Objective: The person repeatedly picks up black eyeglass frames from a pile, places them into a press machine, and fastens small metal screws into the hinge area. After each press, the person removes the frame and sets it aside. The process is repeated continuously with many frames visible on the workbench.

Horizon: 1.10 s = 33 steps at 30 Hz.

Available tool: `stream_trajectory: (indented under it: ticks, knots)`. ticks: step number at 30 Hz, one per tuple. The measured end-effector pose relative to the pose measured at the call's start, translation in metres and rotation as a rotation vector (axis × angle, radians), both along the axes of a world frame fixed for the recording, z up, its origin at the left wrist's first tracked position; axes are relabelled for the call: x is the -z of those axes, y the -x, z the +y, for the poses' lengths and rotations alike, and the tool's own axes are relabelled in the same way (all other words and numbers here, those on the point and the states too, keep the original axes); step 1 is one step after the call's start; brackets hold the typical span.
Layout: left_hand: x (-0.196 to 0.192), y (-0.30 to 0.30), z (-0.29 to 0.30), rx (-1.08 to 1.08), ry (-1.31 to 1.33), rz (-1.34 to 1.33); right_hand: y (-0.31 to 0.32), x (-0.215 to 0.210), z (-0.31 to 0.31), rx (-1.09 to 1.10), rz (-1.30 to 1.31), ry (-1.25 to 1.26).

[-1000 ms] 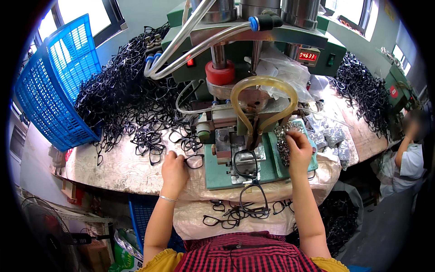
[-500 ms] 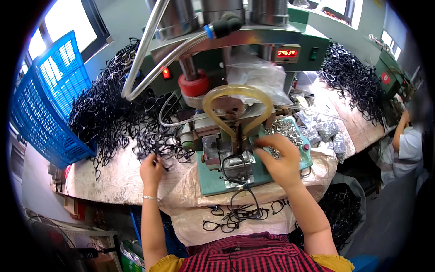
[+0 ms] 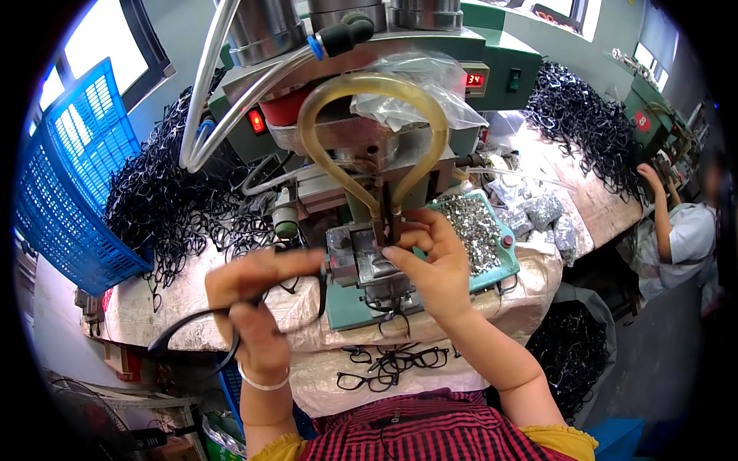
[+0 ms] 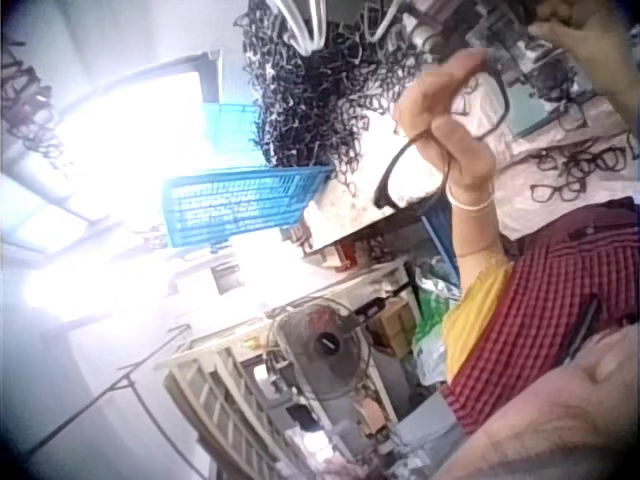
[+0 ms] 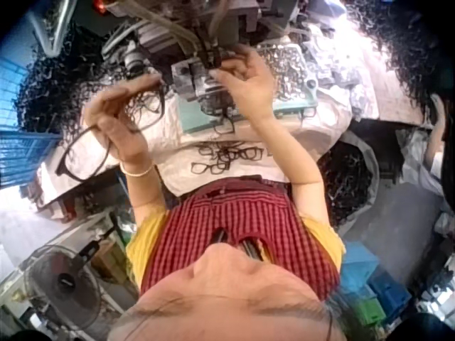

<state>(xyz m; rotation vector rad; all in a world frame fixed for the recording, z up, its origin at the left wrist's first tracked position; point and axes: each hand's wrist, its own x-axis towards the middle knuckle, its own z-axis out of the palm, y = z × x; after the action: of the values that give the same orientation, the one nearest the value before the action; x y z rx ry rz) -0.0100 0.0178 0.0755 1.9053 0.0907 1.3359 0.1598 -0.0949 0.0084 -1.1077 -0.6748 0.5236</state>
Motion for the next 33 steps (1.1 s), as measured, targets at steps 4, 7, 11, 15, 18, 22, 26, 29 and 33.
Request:
stream_trajectory:
  ticks: [4, 7, 11, 15, 18, 22, 26, 29, 33]
  knots:
    - [-0.018, -0.010, -0.013, 0.292, 0.263, 0.013, 0.017, -0.021, -0.015, 0.020, 0.036, 0.021]
    - [0.005, 0.004, -0.030, 0.501, 0.606, 0.391, 0.002, -0.028, -0.029, -0.064, -0.279, 0.131]
    - [0.051, -0.025, -0.048, 1.111, 1.528, 0.513, -0.063, 0.031, -0.037, 0.380, -0.976, 0.587]
    - [0.062, -0.035, -0.047, 1.160, 1.625, 0.456, -0.097, 0.086, -0.062, 0.566, -1.013, 0.704]
    - [0.068, -0.036, -0.048, 1.118, 1.579, 0.453, -0.093, 0.085, -0.058, 0.588, -0.998, 0.583]
    - [0.085, -0.036, -0.046, 1.089, 1.535, 0.467, -0.090, 0.073, -0.043, 0.452, -1.196, 0.514]
    - [0.107, 0.003, -0.057, 1.003, 1.398, 0.411, -0.101, 0.076, -0.038, 0.464, -1.017, 0.425]
    - [0.101, 0.055, -0.062, 0.361, 0.836, 0.586, -0.092, 0.079, -0.059, 0.488, -0.362, 0.414]
    - [0.058, 0.089, -0.020, -0.350, 0.624, 0.190, -0.090, 0.100, -0.071, 0.589, -0.082, 0.201]
